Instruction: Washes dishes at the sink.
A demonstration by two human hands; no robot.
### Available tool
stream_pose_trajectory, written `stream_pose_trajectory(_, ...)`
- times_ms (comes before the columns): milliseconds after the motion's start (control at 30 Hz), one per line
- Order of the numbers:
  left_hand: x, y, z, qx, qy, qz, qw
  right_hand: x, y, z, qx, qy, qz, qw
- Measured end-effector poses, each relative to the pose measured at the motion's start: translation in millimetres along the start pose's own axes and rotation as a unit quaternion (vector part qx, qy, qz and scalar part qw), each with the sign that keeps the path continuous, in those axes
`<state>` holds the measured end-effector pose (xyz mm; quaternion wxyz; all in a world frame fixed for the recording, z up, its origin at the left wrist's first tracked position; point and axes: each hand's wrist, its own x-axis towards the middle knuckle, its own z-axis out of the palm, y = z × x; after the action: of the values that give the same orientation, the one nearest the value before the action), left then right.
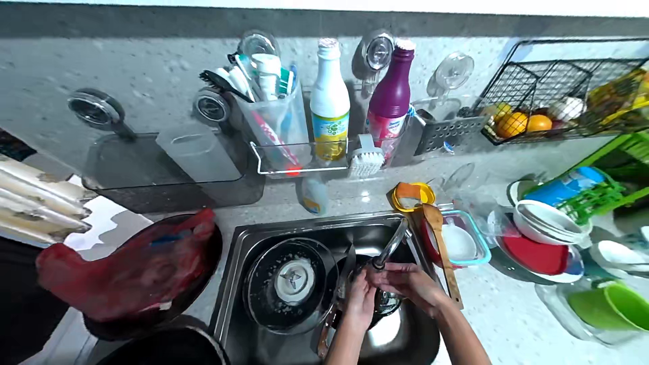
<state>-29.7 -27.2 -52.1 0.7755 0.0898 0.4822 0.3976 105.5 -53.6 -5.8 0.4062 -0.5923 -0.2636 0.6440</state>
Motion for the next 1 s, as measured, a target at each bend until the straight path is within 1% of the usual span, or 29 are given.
stream_pose_trajectory(33,9,-7,2,0.007,-0.023,0.001,1.000,-6,-3,-4,-0.029,-0.012,0.004,0.999)
stream_pose_trajectory(100,25,-16,8,0.051,-0.067,0.016,0.996,-10,-3,-8,-0.059,0.003,-0.001,0.998)
stream_pose_trajectory(133,29,-17,12,0.085,-0.068,0.022,0.994,-10,-1,-8,-0.062,0.030,-0.012,0.998)
stream_pose_trajectory(233,40,-17,21,0.206,-0.015,0.055,0.977,-1,11,-5,-0.074,0.157,-0.065,0.983)
stream_pose_trajectory(300,45,-18,22,0.281,-0.012,0.097,0.955,11,22,-2,-0.131,0.223,-0.107,0.960)
stream_pose_trajectory(333,47,-19,20,0.322,-0.021,0.133,0.937,17,26,0,-0.189,0.243,-0.119,0.944)
stream_pose_trajectory(367,49,-19,18,0.380,-0.024,0.180,0.907,24,29,3,-0.257,0.257,-0.121,0.924)
stream_pose_trajectory(400,49,-15,15,0.454,-0.024,0.208,0.866,29,30,7,-0.327,0.257,-0.108,0.903)
stream_pose_trajectory(433,44,-9,15,0.528,-0.021,0.215,0.821,35,32,13,-0.389,0.255,-0.093,0.881)
stream_pose_trajectory(467,37,-1,16,0.597,-0.014,0.213,0.773,39,34,20,-0.441,0.255,-0.086,0.856)
stream_pose_trajectory(533,30,13,12,0.724,-0.022,0.220,0.653,48,46,30,-0.539,0.259,-0.115,0.794)
stream_pose_trajectory(567,33,17,4,0.766,-0.039,0.249,0.592,52,53,33,-0.584,0.251,-0.129,0.761)
stream_pose_trajectory(600,37,19,-5,0.792,-0.058,0.276,0.542,56,57,37,-0.622,0.231,-0.123,0.738)
stream_pose_trajectory(633,44,18,-16,0.798,-0.071,0.317,0.508,58,58,42,-0.647,0.204,-0.097,0.728)
stream_pose_trajectory(667,49,16,-26,0.790,-0.080,0.345,0.501,59,55,47,-0.655,0.177,-0.064,0.731)
stream_pose_trajectory(700,52,13,-33,0.767,-0.085,0.362,0.522,59,48,51,-0.644,0.156,-0.034,0.748)
stream_pose_trajectory(733,54,10,-37,0.736,-0.076,0.384,0.553,59,42,52,-0.610,0.150,-0.020,0.778)
stream_pose_trajectory(767,54,7,-37,0.700,-0.060,0.401,0.588,61,39,51,-0.558,0.161,-0.025,0.814)
stream_pose_trajectory(800,52,5,-35,0.658,-0.048,0.402,0.635,65,43,49,-0.490,0.185,-0.054,0.850)
stream_pose_trajectory(833,50,4,-30,0.604,-0.042,0.405,0.685,71,52,48,-0.406,0.219,-0.105,0.881)
stream_pose_trajectory(867,49,2,-26,0.548,-0.042,0.418,0.724,78,62,49,-0.314,0.259,-0.174,0.896)
stream_pose_trajectory(900,48,0,-22,0.506,-0.050,0.424,0.749,84,70,54,-0.224,0.292,-0.240,0.898)
stream_pose_trajectory(933,48,-2,-20,0.475,-0.065,0.434,0.763,88,76,62,-0.143,0.311,-0.291,0.893)
stream_pose_trajectory(967,48,-5,-20,0.458,-0.083,0.441,0.767,86,75,71,-0.064,0.317,-0.309,0.894)
stream_pose_trajectory(1000,47,-8,-22,0.469,-0.099,0.447,0.755,75,63,81,0.014,0.315,-0.265,0.911)
